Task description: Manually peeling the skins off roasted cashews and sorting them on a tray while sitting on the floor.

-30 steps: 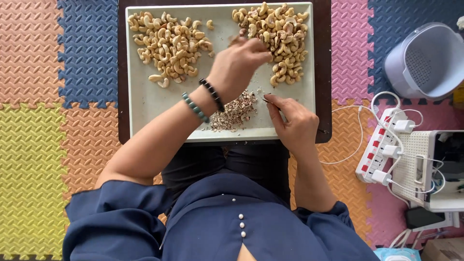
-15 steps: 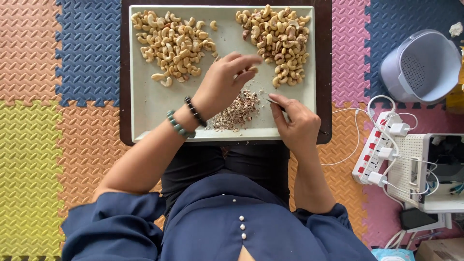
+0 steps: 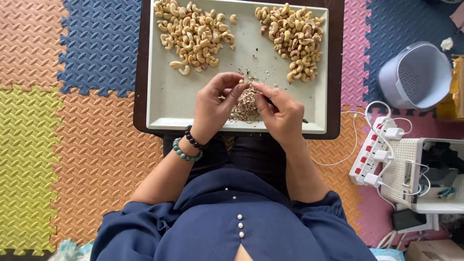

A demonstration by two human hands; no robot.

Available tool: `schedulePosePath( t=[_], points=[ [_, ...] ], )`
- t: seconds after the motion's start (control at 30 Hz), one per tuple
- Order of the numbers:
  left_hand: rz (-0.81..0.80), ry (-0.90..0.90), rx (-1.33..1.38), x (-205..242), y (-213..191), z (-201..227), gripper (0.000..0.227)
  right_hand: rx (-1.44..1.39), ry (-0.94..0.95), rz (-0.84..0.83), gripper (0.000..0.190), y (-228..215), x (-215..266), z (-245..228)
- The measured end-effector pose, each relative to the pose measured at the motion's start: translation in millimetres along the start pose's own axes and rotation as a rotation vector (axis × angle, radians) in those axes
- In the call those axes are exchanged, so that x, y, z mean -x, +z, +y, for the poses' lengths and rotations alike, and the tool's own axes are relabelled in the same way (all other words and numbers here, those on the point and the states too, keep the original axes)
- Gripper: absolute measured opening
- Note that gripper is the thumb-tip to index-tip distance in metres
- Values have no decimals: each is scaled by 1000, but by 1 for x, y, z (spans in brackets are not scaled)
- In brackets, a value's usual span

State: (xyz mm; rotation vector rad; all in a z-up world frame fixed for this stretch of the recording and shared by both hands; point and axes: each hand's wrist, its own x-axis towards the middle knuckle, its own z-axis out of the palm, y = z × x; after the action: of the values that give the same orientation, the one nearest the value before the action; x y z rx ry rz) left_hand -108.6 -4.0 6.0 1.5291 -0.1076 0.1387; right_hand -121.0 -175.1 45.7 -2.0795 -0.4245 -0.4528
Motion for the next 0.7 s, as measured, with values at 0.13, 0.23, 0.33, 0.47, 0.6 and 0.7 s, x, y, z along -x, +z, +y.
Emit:
schedulePosePath(
  t=[0.13,0.23,0.33,0.47,0.6,0.7],
  points=[
    [2,-25,89,3,3,-2,16,-20,24,-8,18,5,1,8],
    [4,-80,238,2,5,-3,21,-37,8,-7,19,4,-2,7],
    [11,-112,306,2,5,-7,22,-47,7,-7,20,5,-2,7],
    [-14,-101,237,0,5,-6,31,-92,33,3,19,7,-2,10],
    [-41,-38,133,-2,9,-7,30,-153,25,52,21,10,-2,11],
    [-63,-30,128,-3,12,-4,29,-140,20,53,24,8,2,18]
  ],
)
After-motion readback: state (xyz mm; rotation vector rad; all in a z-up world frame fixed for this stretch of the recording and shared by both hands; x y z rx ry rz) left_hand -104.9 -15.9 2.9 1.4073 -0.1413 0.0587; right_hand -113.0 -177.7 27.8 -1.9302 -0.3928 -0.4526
